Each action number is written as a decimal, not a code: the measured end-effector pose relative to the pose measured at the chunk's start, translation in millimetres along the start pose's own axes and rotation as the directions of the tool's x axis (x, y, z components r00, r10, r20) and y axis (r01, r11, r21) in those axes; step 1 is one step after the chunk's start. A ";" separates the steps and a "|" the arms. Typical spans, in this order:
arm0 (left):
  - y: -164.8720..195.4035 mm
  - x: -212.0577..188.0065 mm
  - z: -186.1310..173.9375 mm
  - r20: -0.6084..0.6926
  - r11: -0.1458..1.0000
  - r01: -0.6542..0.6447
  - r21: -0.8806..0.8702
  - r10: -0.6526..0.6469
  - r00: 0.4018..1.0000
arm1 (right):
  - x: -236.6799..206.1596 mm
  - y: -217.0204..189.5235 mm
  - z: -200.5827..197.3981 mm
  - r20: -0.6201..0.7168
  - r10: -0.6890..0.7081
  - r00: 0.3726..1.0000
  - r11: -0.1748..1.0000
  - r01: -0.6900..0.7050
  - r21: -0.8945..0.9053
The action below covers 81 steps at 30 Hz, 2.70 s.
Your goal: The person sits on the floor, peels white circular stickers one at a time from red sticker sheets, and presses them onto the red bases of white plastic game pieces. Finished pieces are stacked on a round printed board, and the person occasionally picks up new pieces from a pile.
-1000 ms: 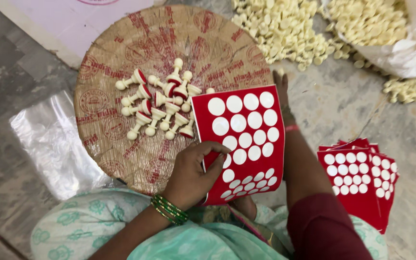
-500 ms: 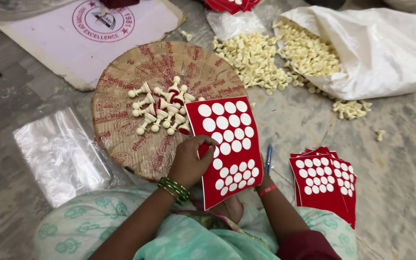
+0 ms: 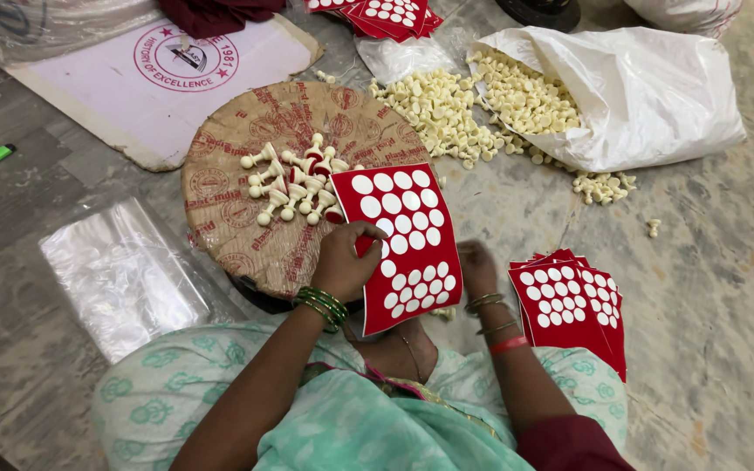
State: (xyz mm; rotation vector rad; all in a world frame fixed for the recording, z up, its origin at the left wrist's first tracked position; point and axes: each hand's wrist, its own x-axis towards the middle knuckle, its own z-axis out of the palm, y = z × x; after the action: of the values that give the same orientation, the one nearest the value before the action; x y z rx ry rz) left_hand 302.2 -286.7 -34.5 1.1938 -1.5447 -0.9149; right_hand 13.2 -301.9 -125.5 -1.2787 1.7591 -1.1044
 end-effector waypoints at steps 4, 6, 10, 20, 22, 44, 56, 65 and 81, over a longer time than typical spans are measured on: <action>2.4 4.0 -1.0 -0.013 1.000 -0.031 -0.004 0.031 0.999 | 4.0 -63.7 -28.3 -0.125 -0.126 0.984 0.813 0.174 0.556; 3.5 5.6 -0.1 -0.012 1.000 -0.013 -0.010 0.013 1.000 | -11.6 -91.0 -24.7 -0.053 -0.241 0.969 0.792 0.228 0.566; 5.7 9.6 -1.7 0.005 0.998 -0.060 -0.010 0.060 0.998 | -43.8 -123.1 28.6 0.130 -0.378 0.917 0.822 0.267 0.504; 4.4 18.0 -3.6 0.003 0.997 -0.081 -0.008 0.081 0.997 | -68.7 -147.5 66.4 0.088 -0.668 0.738 0.741 0.671 -0.001; 4.3 17.5 -1.0 0.003 0.996 -0.083 0.015 0.083 0.997 | -69.5 -156.2 60.5 0.088 -0.711 0.698 0.685 0.715 -0.137; 8.3 13.2 3.6 0.092 0.994 -0.081 0.076 0.074 0.993 | -45.1 -151.9 10.6 0.142 -0.542 0.828 0.840 0.534 0.094; 9.5 23.2 14.5 0.032 0.993 -0.098 0.062 0.096 0.995 | 46.0 44.0 -64.0 -0.145 0.003 0.989 0.816 -0.086 -0.572; 16.9 25.5 15.7 0.121 0.995 -0.063 -0.081 0.072 0.990 | 45.8 44.8 -49.3 -0.171 0.154 0.973 0.748 -0.228 -0.623; 16.8 22.0 1.3 0.173 0.982 -0.131 -0.139 0.154 0.973 | 19.2 -75.2 -84.6 0.147 -0.277 0.949 0.913 0.213 0.348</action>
State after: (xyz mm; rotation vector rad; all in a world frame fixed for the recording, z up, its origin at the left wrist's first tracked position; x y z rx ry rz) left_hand 294.9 -303.9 -14.0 0.9163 -1.6685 -1.0339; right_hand -38.8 -311.7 -23.7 -1.3687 1.2302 -1.3028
